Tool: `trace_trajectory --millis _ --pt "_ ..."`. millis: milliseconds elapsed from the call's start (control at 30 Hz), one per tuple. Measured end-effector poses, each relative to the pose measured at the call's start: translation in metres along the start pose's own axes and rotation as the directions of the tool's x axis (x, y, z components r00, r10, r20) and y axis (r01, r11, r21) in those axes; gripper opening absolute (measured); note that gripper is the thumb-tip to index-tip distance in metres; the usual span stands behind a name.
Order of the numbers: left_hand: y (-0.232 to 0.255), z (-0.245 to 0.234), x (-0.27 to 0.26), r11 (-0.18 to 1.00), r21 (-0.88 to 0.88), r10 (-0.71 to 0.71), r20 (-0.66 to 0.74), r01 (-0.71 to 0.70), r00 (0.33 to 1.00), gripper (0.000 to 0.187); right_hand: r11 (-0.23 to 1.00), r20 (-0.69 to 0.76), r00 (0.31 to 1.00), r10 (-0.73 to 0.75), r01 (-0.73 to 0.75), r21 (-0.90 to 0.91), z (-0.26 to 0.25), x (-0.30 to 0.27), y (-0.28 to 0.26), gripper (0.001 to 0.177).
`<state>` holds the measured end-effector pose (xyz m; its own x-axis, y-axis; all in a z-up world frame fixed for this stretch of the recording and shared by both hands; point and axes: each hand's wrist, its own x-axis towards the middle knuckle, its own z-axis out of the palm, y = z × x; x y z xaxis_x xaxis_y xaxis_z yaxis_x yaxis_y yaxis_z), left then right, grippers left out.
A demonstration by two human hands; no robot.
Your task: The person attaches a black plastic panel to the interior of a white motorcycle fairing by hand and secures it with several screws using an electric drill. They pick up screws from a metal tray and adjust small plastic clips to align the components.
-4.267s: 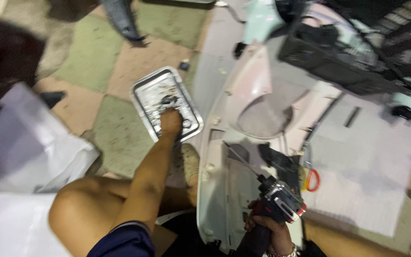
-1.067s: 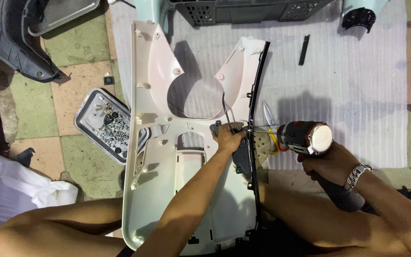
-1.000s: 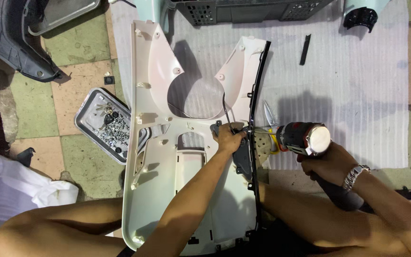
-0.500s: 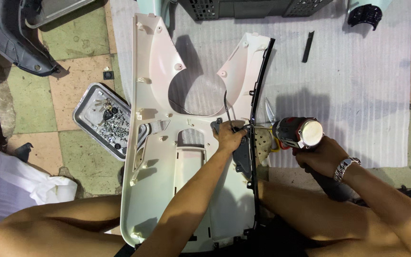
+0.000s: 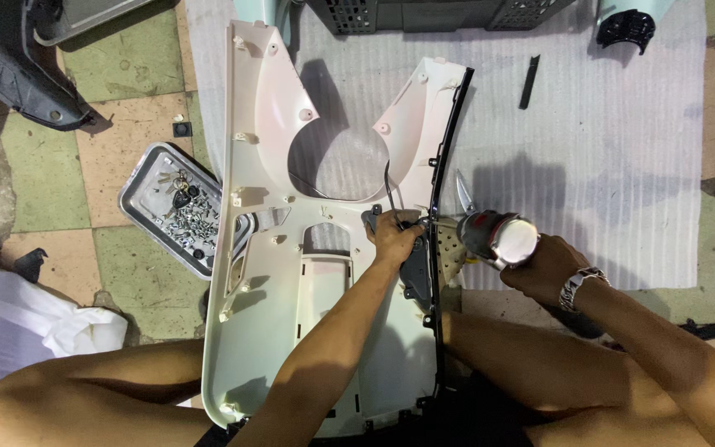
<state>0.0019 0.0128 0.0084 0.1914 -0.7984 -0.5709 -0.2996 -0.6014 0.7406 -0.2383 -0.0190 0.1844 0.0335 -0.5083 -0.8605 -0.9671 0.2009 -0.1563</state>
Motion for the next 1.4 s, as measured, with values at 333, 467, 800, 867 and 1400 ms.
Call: trace_trajectory --millis 333,467,800,867,1400 --pt "-0.022 0.007 0.001 0.996 0.046 0.077 -0.024 -0.076 0.997 0.027 0.964 0.047 0.998 0.032 -0.018 -0.267 -0.013 -0.011 -0.029 0.037" --pt "-0.043 0.016 0.005 0.993 0.031 0.12 -0.067 -0.118 0.991 0.026 0.946 0.023 1.0 -0.013 0.02 -0.322 -0.022 -0.015 -0.036 0.04" --pt "-0.019 0.004 -0.003 0.999 -0.016 0.04 -0.019 -0.04 0.999 0.024 0.895 0.091 0.994 -0.052 0.087 -0.437 -0.033 -0.018 -0.045 0.052" --pt "-0.036 0.007 0.004 0.989 -0.126 0.08 0.003 -0.079 0.997 0.026 0.903 0.089 0.995 -0.054 0.086 -0.421 -0.036 -0.014 -0.041 0.048" --pt "-0.034 0.004 0.002 0.994 0.029 0.103 -0.008 -0.102 0.995 0.025 0.816 0.096 0.984 -0.149 0.177 -0.55 -0.054 -0.009 -0.046 0.049"
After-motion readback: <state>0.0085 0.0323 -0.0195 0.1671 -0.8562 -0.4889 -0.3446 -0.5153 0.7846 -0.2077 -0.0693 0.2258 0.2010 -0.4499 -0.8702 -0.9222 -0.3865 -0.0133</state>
